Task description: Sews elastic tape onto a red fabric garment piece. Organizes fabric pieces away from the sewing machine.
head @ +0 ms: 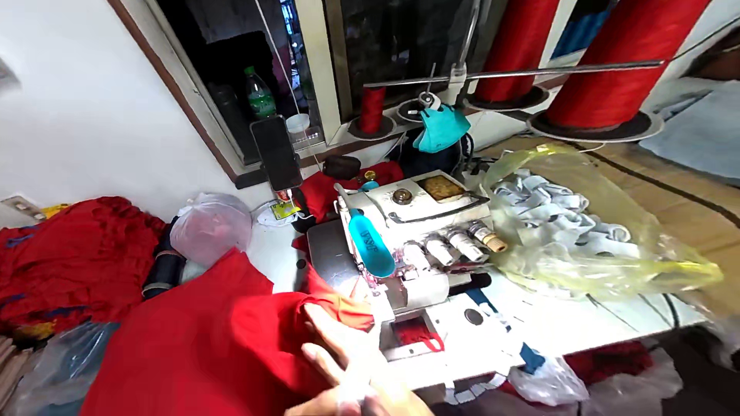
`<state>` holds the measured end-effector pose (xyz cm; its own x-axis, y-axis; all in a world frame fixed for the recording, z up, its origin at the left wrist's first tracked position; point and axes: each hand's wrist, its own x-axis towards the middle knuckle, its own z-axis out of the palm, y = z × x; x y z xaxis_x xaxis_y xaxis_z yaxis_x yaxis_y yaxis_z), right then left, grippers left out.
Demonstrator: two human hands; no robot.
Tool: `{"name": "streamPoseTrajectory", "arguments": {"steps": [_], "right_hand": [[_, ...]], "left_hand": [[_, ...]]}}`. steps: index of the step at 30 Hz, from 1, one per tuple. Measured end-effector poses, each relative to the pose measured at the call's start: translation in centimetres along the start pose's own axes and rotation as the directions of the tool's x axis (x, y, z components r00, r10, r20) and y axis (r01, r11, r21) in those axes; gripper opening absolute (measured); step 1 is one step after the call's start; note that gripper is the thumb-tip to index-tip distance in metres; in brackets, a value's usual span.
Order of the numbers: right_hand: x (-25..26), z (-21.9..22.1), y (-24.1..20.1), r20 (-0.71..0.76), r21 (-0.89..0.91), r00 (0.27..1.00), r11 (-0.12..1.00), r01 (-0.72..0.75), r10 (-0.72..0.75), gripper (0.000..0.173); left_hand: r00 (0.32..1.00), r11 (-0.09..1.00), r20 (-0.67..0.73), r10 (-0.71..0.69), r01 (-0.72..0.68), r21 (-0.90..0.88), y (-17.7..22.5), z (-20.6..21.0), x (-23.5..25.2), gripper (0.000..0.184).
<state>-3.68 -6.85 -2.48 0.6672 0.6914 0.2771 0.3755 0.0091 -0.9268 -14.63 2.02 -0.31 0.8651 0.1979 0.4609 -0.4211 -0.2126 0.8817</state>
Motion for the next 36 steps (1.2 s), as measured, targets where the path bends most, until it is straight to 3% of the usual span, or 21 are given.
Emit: {"name": "streamPoseTrajectory", "arguments": {"steps": [2,3,7,11,14,21,30,36], "right_hand": [[-2.2,-1.4,0.8,-0.114,-0.205,0.943,0.936,0.286,-0.313,0.029],[-3.4,-2.3,0.7,-0.115,-0.243,0.929,0.917,0.317,-0.352,0.02],[-6.1,-4.4,1.8,0.004,-0.31,0.934,0.887,0.342,-0.358,0.029],[-5.5,-4.1,2.5,-0.047,-0.502,0.88,0.773,0.388,-0.473,0.018],[-4.5,-3.8,3.7,-0.033,-0.524,0.849,0.733,0.434,-0.527,0.019],[-4.8,-3.5,4.9,-0.059,-0.49,0.851,0.758,0.43,-0.521,0.018],[-7.0,-3.5,3.9,-0.164,-0.389,0.936,0.893,0.228,-0.311,0.01],[-10.2,-3.3,1.4,-0.029,-0.41,0.977,0.894,0.181,-0.211,0.015]], "left_hand": [[0.992,0.993,-0.078,-0.104,0.099,-0.062,-0.3,-0.2,0.6,0.025],[0.986,0.987,-0.095,-0.139,0.131,-0.091,-0.5,-0.2,0.9,0.028],[0.983,0.978,-0.077,-0.167,0.156,-0.138,-1.1,0.5,1.7,0.032],[0.992,0.991,-0.015,-0.122,0.122,-0.046,-1.2,1.4,2.0,0.032],[0.992,0.992,-0.003,-0.123,0.123,0.037,-0.9,1.3,1.5,0.031],[0.985,0.983,0.015,-0.173,0.171,0.07,-1.7,1.3,0.0,0.028],[0.981,0.978,0.0,-0.192,0.192,0.077,-3.0,2.3,0.1,0.026],[0.997,0.959,-0.025,-0.074,0.078,0.272,-3.1,1.0,0.0,0.024]]}}
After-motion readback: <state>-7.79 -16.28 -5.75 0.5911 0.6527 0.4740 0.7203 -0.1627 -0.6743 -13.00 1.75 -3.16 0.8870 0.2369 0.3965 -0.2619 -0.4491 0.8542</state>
